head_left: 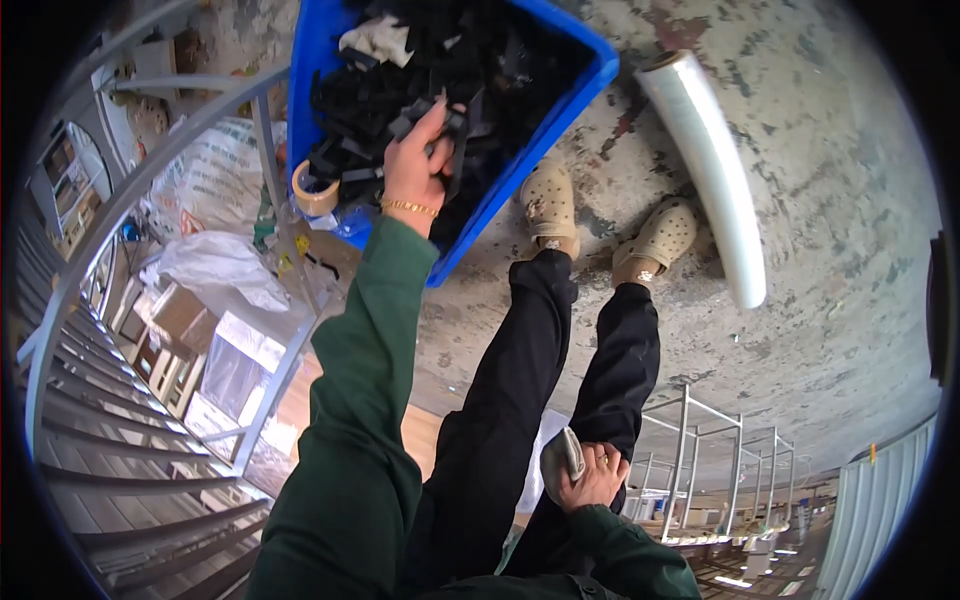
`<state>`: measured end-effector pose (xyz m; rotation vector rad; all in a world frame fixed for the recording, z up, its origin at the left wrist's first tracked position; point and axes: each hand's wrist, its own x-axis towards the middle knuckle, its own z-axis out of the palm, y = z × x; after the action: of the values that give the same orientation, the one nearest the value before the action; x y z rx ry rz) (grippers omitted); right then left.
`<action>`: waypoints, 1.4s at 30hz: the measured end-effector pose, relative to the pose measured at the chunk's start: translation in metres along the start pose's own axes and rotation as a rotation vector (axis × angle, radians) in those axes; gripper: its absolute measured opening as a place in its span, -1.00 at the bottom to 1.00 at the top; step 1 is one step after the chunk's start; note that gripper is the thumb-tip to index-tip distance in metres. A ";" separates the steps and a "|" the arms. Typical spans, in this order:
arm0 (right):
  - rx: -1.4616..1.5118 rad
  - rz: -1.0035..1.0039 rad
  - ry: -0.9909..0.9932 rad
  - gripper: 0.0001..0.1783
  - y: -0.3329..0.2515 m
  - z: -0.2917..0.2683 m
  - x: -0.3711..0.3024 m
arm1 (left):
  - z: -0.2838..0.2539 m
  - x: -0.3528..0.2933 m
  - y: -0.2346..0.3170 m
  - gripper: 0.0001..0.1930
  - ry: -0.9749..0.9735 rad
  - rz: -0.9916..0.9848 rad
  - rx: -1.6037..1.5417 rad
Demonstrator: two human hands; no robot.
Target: The recorder cleans wooden furniture panels using a cloth and liquid, inspects the edges, and moves panels within a workshop environment.
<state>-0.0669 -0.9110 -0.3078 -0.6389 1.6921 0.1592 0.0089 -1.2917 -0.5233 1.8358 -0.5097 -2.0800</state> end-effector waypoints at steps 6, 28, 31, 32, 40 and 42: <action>0.069 0.010 0.179 -0.62 -0.011 -0.016 -0.004 | 0.070 -0.093 0.015 -0.73 0.224 -0.022 0.138; 1.255 0.406 0.691 -0.52 -0.004 0.078 -0.077 | 0.203 -0.294 -0.017 -0.68 -0.869 -0.526 1.008; 1.497 0.589 0.777 -0.46 0.003 0.129 -0.095 | 0.207 -0.319 -0.028 -0.66 -0.680 -0.597 1.301; 1.552 0.654 0.790 -0.45 0.006 0.158 -0.102 | 0.221 -0.395 -0.059 -0.78 -0.731 -0.525 1.317; 2.389 1.111 0.467 -0.18 -0.019 0.338 -0.210 | 0.189 -0.579 -0.199 -0.85 -0.868 -0.254 1.564; 2.455 1.225 0.665 -0.21 -0.050 0.394 -0.195 | 0.168 -0.563 -0.230 -0.86 -0.926 -0.363 1.743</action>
<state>0.3161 -0.7160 -0.2038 2.2683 1.2684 -1.2185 -0.0889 -0.8187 -0.1172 1.0861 -3.1218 -2.8165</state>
